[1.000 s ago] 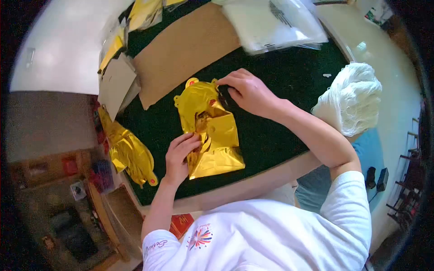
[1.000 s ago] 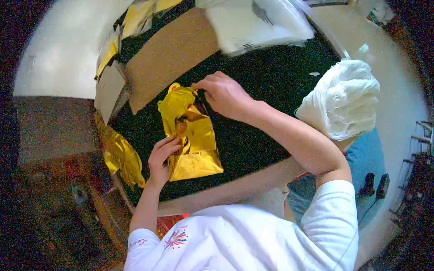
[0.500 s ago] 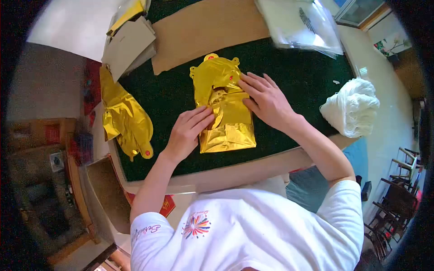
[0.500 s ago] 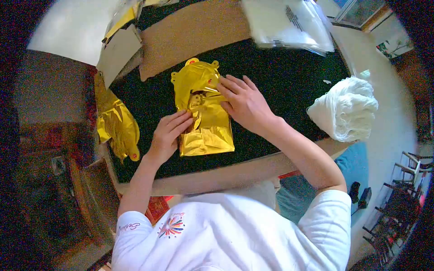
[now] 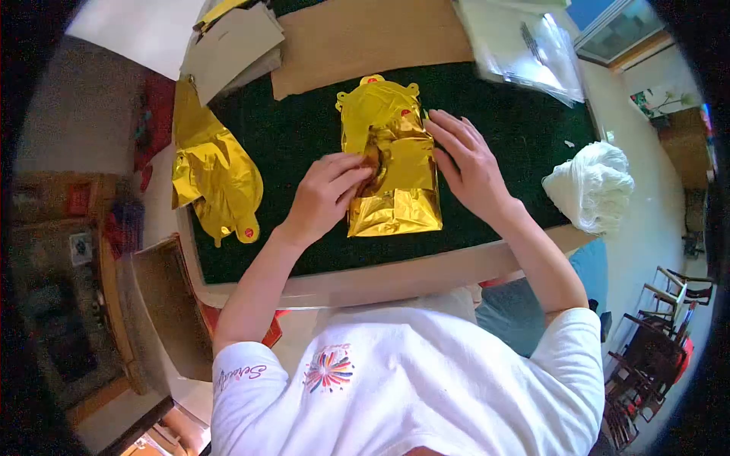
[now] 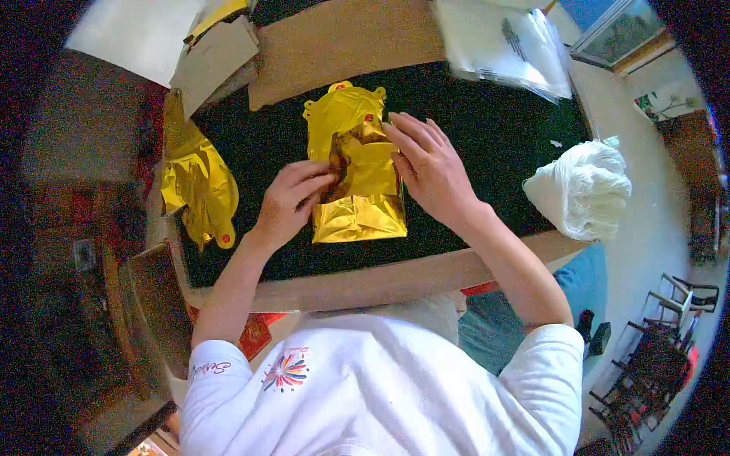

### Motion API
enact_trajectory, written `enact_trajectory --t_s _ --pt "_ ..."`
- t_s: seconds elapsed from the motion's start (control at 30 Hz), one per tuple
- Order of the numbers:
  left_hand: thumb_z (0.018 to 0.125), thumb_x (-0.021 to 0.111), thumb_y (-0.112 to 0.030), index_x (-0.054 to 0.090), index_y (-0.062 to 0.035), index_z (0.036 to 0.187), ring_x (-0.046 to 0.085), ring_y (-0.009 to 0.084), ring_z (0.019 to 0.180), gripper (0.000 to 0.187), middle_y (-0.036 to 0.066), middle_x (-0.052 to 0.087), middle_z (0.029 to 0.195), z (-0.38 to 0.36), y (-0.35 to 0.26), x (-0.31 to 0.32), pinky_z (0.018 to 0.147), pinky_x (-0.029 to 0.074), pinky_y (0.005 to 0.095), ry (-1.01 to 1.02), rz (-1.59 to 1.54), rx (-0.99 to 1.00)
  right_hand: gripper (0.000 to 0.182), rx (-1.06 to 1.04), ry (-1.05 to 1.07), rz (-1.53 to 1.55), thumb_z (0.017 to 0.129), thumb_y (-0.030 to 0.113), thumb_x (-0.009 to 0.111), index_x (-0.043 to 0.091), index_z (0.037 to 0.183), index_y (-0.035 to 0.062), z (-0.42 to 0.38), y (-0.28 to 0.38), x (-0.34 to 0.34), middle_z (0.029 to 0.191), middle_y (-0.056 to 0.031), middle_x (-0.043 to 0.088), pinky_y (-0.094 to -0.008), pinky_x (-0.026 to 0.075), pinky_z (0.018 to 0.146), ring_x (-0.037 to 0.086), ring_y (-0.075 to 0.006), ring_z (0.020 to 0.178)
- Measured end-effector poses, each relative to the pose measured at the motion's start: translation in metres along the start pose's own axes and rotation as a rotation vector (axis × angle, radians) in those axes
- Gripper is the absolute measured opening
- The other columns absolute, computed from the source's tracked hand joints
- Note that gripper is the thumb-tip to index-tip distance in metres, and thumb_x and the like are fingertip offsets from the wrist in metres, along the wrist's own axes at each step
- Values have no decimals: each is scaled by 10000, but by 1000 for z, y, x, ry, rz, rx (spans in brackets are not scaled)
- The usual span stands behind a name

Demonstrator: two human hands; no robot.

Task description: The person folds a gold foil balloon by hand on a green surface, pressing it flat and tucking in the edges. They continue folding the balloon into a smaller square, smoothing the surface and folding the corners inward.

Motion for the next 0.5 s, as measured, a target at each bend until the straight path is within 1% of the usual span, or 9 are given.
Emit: enact_trajectory --t_s 0.07,0.17,0.2,0.27,0.33,0.4,0.43,0.47,0.5 --pt "792 632 11 658 -90 1055 607 269 1006 282 76 654 1060 2 2 -4 880 484 356 -41 -3 -20 412 -27 6 -22 883 77 560 503 1290 57 -2 3 1 1336 -137 493 -453 340 1069 466 -323 1238" --pt "885 592 -52 638 -54 1080 649 226 880 200 107 668 1002 7 9 -17 786 506 292 -247 -163 -357 394 27 -10 25 884 62 546 514 1276 50 -3 2 4 1321 -138 505 -446 339 1073 465 -320 1241" --pt "885 592 -52 638 -54 1080 649 226 880 200 107 668 1002 13 7 -23 786 506 292 -253 -161 -360 394 38 6 21 883 64 548 515 1276 49 -3 0 6 1320 -137 508 -445 336 1076 461 -316 1246" --pt "903 593 -128 633 -46 1081 652 199 842 200 104 673 994 22 13 -26 739 509 280 -107 -573 -830 394 40 24 14 883 65 549 516 1275 48 -2 -2 11 1319 -137 510 -445 333 1078 458 -311 1252" --pt "872 634 -199 637 -40 1059 642 219 894 245 111 663 989 28 21 -21 739 517 306 -116 -486 -767 398 0 76 -91 889 82 547 513 1285 52 -2 -3 16 1326 -134 508 -447 317 1087 446 -301 1267" --pt "833 646 -161 640 -34 1052 604 249 1011 254 104 660 1027 45 11 -19 840 493 359 -140 69 -260 400 -6 97 -121 892 93 546 511 1289 54 -1 -1 19 1332 -132 504 -450 309 1091 441 -296 1273" --pt "806 644 -146 646 -30 1030 563 276 1062 252 103 652 1032 53 5 -17 907 456 392 -62 72 -192 402 -10 117 -147 895 103 546 510 1293 57 0 0 20 1338 -129 501 -453 300 1095 436 -292 1278" --pt "806 644 -146 646 -30 1030 563 276 1062 252 103 652 1032 58 1 -11 907 456 392 -66 69 -191 402 -12 118 -152 895 103 546 510 1293 57 -1 0 21 1338 -129 501 -453 300 1095 436 -292 1278" --pt "809 641 -153 652 -37 1020 564 279 1048 241 109 650 1033 64 -6 -4 903 457 386 -49 159 -14 404 -2 126 -160 897 111 546 508 1296 58 -1 -1 22 1338 -132 500 -455 292 1100 430 -295 1284"
Point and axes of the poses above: each hand's wrist, its own z-axis towards the middle knuckle, its own x-axis out of the palm, y = z × x, the point moved 2 cm from there along z, towards the middle knuckle
